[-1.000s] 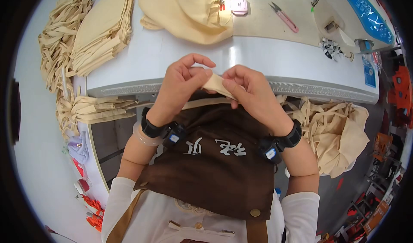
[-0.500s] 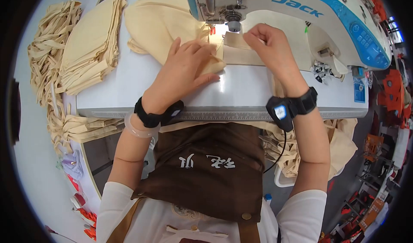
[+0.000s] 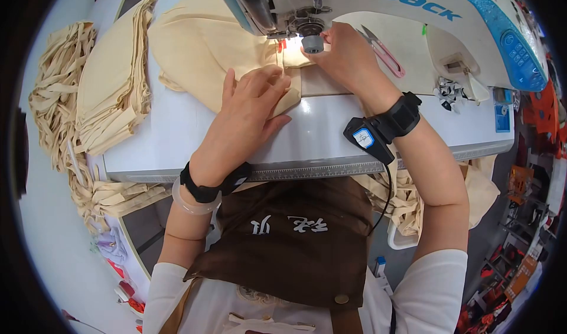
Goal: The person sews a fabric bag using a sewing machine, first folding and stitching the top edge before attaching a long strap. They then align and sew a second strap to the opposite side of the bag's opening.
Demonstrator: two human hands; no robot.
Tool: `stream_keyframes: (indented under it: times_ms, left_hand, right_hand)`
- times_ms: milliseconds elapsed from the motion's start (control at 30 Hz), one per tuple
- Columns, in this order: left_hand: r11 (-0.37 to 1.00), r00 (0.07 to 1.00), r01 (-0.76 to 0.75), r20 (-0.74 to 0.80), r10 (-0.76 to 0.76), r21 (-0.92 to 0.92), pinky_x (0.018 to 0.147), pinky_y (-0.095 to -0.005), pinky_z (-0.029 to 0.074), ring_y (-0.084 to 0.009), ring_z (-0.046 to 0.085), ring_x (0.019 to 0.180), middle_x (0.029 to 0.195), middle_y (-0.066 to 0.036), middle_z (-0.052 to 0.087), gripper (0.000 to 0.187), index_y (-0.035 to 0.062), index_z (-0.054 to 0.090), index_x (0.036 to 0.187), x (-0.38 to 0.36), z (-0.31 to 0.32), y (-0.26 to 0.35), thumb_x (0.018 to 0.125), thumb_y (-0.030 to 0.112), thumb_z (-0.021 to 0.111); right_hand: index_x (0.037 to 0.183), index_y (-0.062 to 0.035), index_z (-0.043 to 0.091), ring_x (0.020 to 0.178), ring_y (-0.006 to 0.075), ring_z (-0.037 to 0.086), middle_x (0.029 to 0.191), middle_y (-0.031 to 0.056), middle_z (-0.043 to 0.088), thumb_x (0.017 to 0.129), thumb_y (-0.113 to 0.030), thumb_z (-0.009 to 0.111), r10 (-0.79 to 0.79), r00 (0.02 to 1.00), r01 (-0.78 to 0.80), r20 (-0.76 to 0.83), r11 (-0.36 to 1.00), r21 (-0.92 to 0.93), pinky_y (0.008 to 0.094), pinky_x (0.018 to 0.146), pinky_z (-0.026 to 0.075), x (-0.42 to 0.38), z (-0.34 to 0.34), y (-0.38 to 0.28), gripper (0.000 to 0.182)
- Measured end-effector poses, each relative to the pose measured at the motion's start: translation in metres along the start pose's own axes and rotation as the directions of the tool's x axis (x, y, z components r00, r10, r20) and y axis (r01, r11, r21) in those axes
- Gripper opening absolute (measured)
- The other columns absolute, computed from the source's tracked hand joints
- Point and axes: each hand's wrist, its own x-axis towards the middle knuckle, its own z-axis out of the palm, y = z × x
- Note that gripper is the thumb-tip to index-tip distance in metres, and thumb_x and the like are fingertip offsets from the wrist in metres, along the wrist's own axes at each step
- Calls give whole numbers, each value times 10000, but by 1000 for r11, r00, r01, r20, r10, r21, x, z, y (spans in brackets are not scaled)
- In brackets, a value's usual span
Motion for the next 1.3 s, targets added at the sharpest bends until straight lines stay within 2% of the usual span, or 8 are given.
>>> stream_keyframes:
  times_ms: [100, 200, 300, 433, 500, 633, 767, 1300]
  left_hand:
    - [1000, 1000, 16, 4, -16, -12, 1166, -649, 249, -321, 486, 1321, 1395, -112, 511, 541, 89, 558, 1350, 1, -1, 1, 856, 176, 760]
    - [1000, 1000, 24, 10, -23, -17, 1168, -651, 245, -324, 494, 1312, 1398, -113, 506, 538, 90, 564, 1347, 2, -1, 1, 853, 170, 762]
    - [999, 999, 32, 5, -32, -15, 1167, -654, 243, -324, 497, 1311, 1426, -112, 492, 539, 89, 566, 1346, 2, 0, 1, 851, 166, 762]
    - [1000, 1000, 3, 26, -3, 18, 1157, -669, 262, -295, 442, 1363, 1494, -129, 441, 553, 36, 527, 1326, 2, -1, -1, 848, 190, 757]
    - [1000, 1000, 13, 19, -13, 22, 1163, -661, 246, -302, 451, 1361, 1525, -101, 435, 530, 57, 552, 1337, 3, 1, -1, 862, 194, 744]
    - [999, 999, 25, 30, -26, 41, 1162, -656, 245, -299, 441, 1375, 1544, -85, 437, 507, 60, 565, 1336, 4, 1, 0, 880, 212, 725]
    - [999, 999, 24, 30, -26, 44, 1157, -654, 253, -300, 445, 1371, 1532, -87, 452, 496, 60, 568, 1326, 5, 1, 0, 882, 219, 722]
    - [998, 1000, 15, 12, -16, 60, 1144, -650, 274, -294, 453, 1371, 1531, -76, 463, 500, 68, 574, 1319, 6, 3, -2, 875, 231, 734]
  right_hand:
    - [1002, 81, 659, 908, 381, 703, 939, 243, 709, 757, -402, 829, 18, 1000, -17, 22, 999, -47, 423, 796, 550, 1, -4, -8, 567]
    - [978, 73, 653, 886, 392, 704, 902, 245, 709, 765, -375, 819, -98, 995, 96, -22, 993, -66, 431, 782, 555, 4, 0, 2, 523]
    - [975, 70, 645, 888, 400, 702, 898, 253, 706, 779, -387, 816, -76, 996, 74, -44, 997, -36, 439, 782, 557, 3, 3, 1, 525]
    - [930, 87, 664, 882, 413, 695, 915, 267, 687, 807, -468, 787, -174, 982, 171, -66, 984, -55, 450, 779, 560, 5, 6, 6, 581]
    - [893, 91, 684, 877, 418, 690, 927, 269, 673, 824, -520, 761, -247, 967, 237, -68, 962, -135, 452, 784, 559, 5, 4, 1, 620]
    - [833, 85, 714, 880, 416, 684, 944, 270, 652, 846, -564, 718, -277, 960, 266, -37, 946, -183, 454, 793, 556, 4, 3, -2, 649]
    - [822, 80, 719, 880, 412, 682, 950, 264, 652, 854, -564, 710, -280, 959, 275, -32, 955, -114, 452, 796, 555, 7, 4, 6, 645]
    - [826, 66, 722, 866, 413, 683, 933, 261, 662, 862, -546, 708, -277, 961, 272, -21, 954, -128, 457, 783, 560, 10, 6, 6, 614]
